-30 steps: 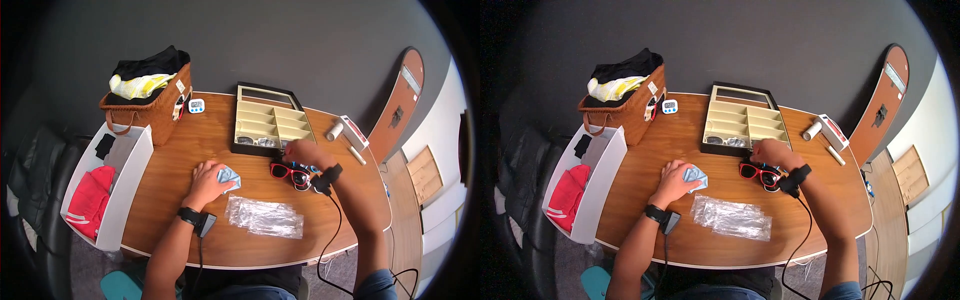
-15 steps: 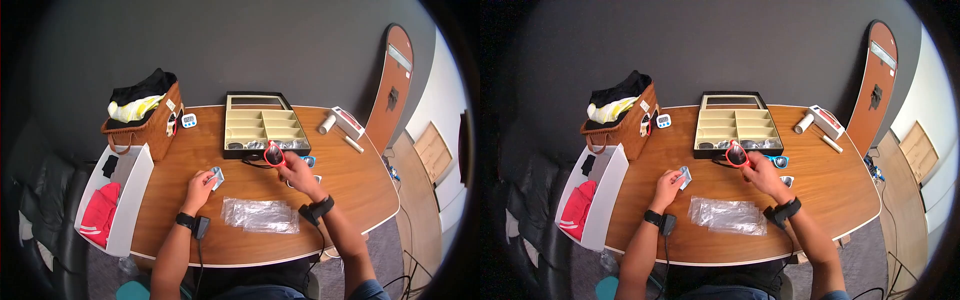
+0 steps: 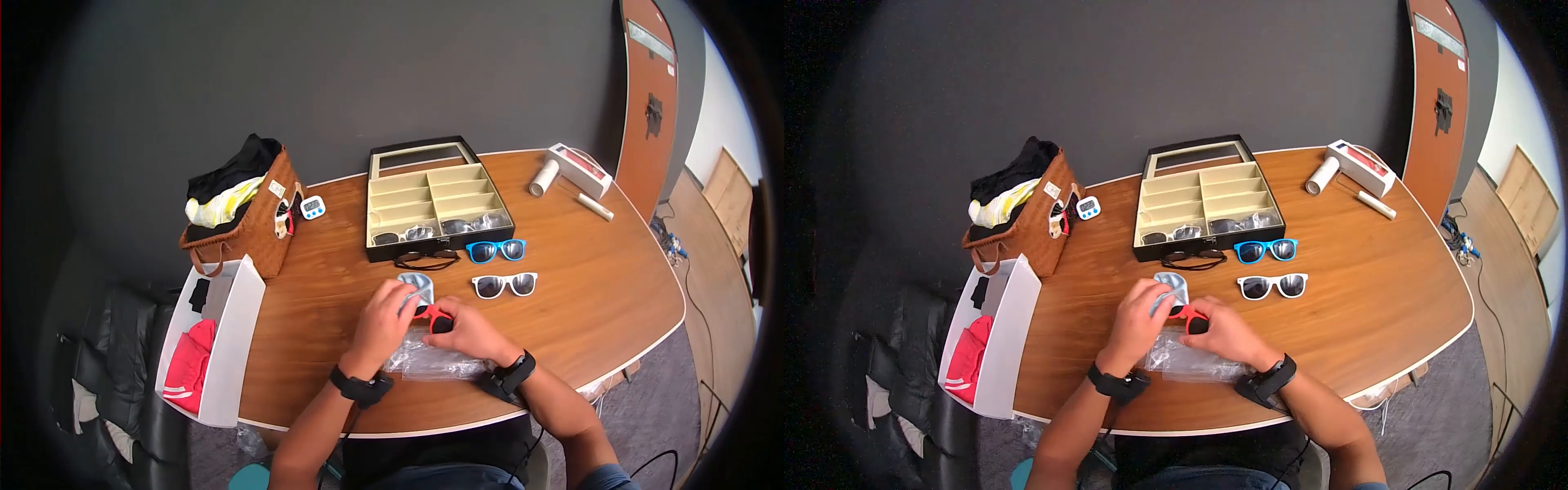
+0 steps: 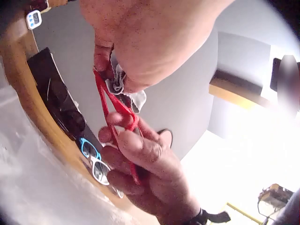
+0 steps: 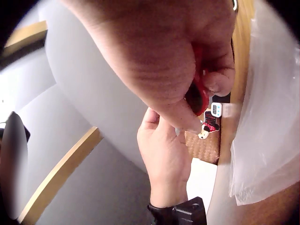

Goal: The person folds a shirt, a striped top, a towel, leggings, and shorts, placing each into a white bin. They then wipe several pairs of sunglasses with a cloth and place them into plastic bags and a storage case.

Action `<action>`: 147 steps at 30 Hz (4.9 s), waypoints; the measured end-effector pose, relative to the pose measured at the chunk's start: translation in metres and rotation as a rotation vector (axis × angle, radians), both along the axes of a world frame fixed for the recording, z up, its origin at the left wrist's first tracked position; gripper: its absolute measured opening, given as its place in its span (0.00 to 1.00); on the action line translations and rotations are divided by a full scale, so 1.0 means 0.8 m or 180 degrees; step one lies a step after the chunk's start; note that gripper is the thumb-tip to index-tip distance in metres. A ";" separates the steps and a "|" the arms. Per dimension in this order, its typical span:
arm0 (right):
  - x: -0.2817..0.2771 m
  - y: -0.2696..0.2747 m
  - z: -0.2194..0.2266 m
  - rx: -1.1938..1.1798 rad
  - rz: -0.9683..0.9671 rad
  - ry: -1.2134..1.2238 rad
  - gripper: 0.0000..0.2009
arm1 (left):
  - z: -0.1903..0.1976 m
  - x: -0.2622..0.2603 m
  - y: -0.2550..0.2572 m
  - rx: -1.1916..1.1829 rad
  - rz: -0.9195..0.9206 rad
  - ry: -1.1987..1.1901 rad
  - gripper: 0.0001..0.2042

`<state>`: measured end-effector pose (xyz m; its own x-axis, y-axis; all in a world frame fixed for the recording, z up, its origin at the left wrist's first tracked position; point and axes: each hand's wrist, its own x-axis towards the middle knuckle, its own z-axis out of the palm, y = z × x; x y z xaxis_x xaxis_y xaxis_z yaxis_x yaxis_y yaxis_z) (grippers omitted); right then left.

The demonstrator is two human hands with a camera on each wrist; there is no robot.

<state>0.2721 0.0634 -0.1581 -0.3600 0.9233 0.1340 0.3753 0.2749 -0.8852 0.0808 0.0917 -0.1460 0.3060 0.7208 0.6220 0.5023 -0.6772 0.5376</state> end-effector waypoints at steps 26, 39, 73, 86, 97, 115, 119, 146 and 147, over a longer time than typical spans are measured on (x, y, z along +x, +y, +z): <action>0.032 0.005 0.001 -0.1834 0.0320 0.3734 0.06 | -0.008 0.023 -0.025 -0.1239 -0.0284 -0.0871 0.07; 0.020 0.000 -0.003 -0.2059 0.0694 0.3421 0.11 | 0.003 0.002 -0.026 -0.3034 -0.1888 -0.3270 0.16; 0.000 -0.014 -0.012 -0.2978 0.1448 0.2965 0.19 | 0.030 0.035 -0.037 0.0113 -0.0001 0.0010 0.09; 0.000 0.003 -0.029 -0.2426 -0.0026 0.2857 0.22 | 0.019 0.020 -0.039 -0.0476 -0.1477 0.1183 0.07; 0.010 0.004 -0.007 -0.2558 0.0441 0.3237 0.23 | 0.067 -0.060 -0.033 -0.0798 -0.0300 0.1041 0.09; 0.013 -0.016 0.016 -0.2520 0.0951 0.2542 0.24 | 0.029 -0.012 -0.010 -0.2500 -0.1190 -0.1054 0.14; 0.024 -0.011 0.009 -0.2335 0.1024 0.2703 0.22 | 0.026 -0.006 -0.007 -0.2156 -0.0908 -0.0398 0.14; 0.184 -0.130 0.053 -0.0303 -0.0156 -0.2852 0.22 | -0.035 0.086 -0.096 -0.1620 -0.0830 0.1324 0.16; 0.181 -0.128 0.052 -0.0226 -0.0060 -0.2888 0.21 | -0.036 0.085 -0.095 -0.1619 -0.0828 0.1326 0.16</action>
<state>0.4168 -0.0388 -0.1163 -0.2842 0.9254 -0.2508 0.9401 0.2176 -0.2624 0.1487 0.0155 -0.1748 0.6473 0.7620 0.0210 0.5911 -0.5191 0.6174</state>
